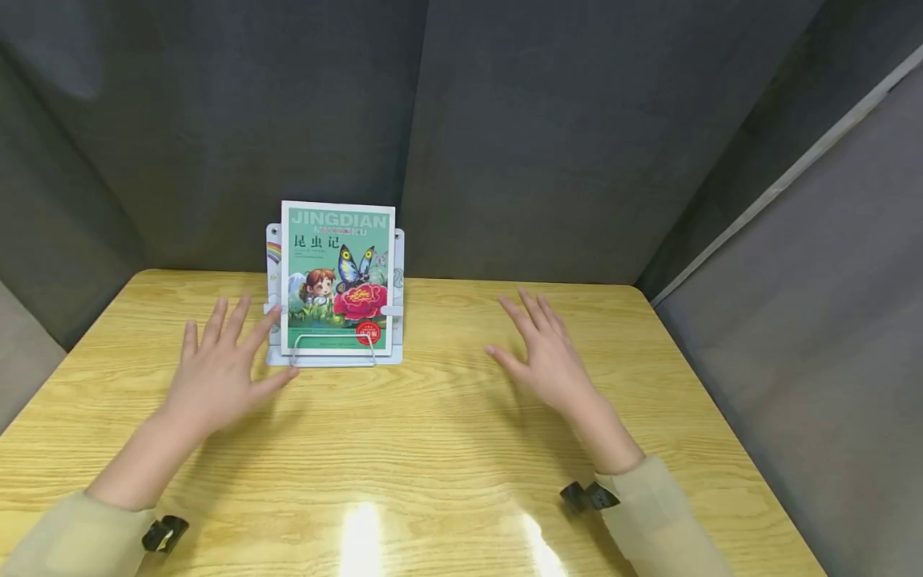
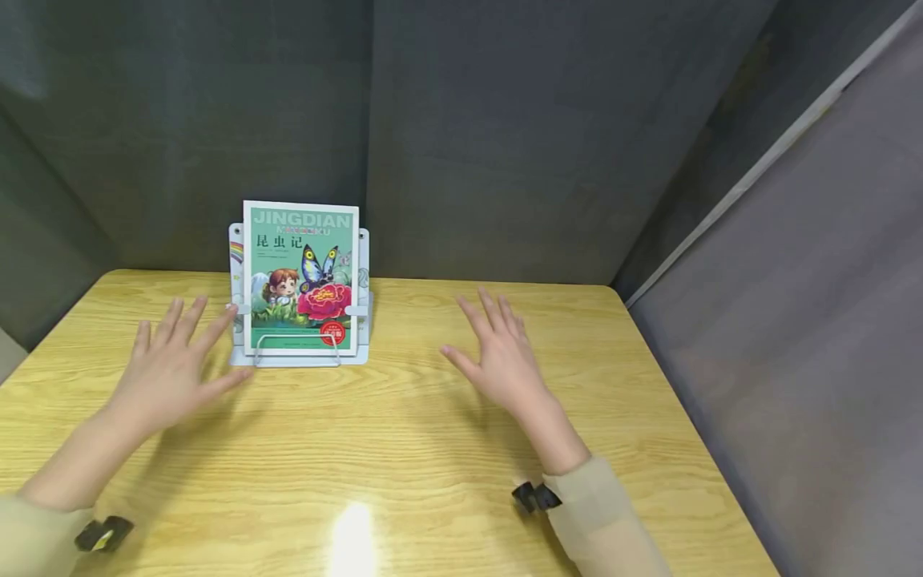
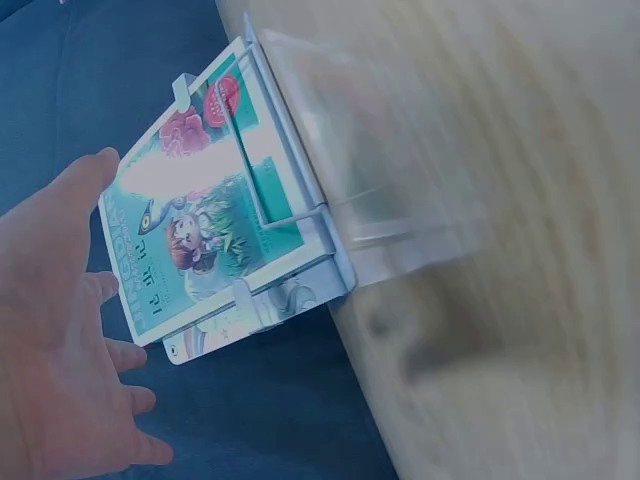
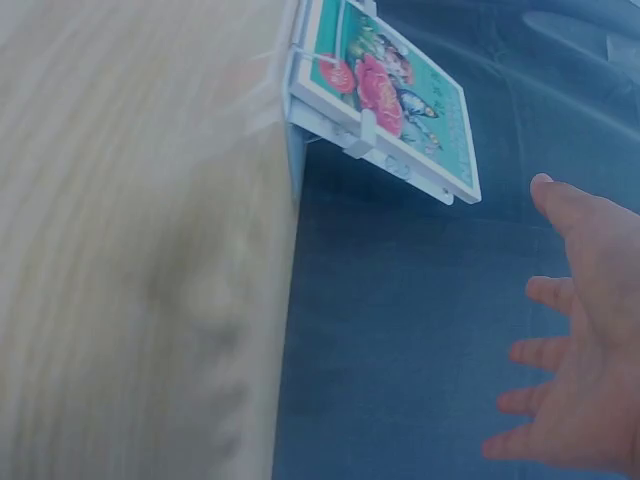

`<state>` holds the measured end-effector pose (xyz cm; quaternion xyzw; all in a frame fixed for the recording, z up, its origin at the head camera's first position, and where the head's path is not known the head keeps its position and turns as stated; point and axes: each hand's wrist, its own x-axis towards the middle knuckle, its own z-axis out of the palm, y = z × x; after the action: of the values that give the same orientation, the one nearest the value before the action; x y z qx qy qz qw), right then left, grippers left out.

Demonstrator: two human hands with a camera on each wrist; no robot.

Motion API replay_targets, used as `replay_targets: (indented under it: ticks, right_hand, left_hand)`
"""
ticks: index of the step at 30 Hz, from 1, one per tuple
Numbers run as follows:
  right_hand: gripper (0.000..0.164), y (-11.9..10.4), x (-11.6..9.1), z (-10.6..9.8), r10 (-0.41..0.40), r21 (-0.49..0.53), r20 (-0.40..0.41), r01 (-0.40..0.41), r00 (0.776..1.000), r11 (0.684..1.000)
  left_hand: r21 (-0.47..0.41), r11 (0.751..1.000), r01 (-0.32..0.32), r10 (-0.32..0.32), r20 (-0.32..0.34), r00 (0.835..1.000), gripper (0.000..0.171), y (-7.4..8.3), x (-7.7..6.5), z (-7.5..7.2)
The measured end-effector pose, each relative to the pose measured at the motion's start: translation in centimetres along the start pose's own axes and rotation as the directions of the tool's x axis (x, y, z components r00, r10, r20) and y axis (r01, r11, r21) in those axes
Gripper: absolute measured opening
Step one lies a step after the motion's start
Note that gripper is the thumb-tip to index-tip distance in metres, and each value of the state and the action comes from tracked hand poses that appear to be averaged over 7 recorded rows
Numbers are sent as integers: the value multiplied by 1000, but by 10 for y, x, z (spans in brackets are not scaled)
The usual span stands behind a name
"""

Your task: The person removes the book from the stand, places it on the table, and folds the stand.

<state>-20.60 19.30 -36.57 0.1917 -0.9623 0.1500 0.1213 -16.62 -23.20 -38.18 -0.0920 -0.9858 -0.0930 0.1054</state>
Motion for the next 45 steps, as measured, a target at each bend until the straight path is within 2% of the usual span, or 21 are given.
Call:
replay_targets:
  ticks: [7, 17, 23, 29, 33, 41, 45]
  right_hand:
    - [76, -10, 14, -7, -24, 17, -28, 25, 999, 1000]
    - [76, -29, 36, -8, 1, 122, -16, 1, 1000, 993]
    - [75, -40, 49, -6, 12, 202, -15, -9, 1000, 979]
    - [71, -49, 64, 0, -19, 260, -61, 34, 998, 965]
    - [67, -55, 75, 7, -15, 329, -93, 45, 996, 943]
    - [60, -65, 94, 24, -1, 507, -116, 60, 993, 860]
    - [59, -69, 102, 30, 1, 525, -116, 61, 993, 849]
  left_hand:
    - [11, 1000, -4, 4, 11, 1000, 91, 4, 14, -10]
    - [-19, 999, -48, 47, -36, 998, 90, 9, 30, -16]
    - [-93, 995, -25, 21, -51, 999, 88, 12, 41, -17]
    - [-150, 989, 3, -14, -71, 997, 86, 10, 49, -15]
    - [-214, 976, 30, -49, -86, 995, 85, 9, 56, -11]
    - [-330, 942, 65, -105, -105, 989, 81, 9, 68, 1]
    - [-366, 926, 92, -146, -123, 982, 79, 9, 72, 4]
